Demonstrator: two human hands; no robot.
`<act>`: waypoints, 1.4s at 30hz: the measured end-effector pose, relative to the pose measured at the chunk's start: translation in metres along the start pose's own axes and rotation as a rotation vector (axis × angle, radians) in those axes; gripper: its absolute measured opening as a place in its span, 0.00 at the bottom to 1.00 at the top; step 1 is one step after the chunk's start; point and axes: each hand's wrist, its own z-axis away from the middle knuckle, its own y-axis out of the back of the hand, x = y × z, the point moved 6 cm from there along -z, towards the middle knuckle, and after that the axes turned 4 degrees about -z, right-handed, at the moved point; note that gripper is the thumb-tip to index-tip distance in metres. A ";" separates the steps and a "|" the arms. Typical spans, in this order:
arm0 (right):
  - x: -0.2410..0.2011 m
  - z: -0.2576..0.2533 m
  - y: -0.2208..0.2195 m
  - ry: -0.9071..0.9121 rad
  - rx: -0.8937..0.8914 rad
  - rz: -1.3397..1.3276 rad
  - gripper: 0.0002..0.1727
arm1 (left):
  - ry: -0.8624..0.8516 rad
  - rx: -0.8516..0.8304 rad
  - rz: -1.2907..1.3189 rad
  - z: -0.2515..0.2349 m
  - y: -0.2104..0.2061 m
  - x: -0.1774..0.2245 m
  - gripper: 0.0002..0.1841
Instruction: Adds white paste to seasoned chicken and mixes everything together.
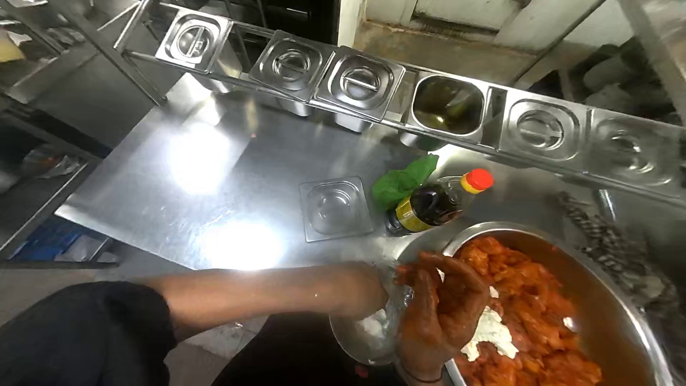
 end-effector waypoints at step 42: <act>-0.096 0.041 0.219 0.229 0.645 0.435 0.18 | -0.368 0.972 0.633 0.058 0.055 0.026 0.16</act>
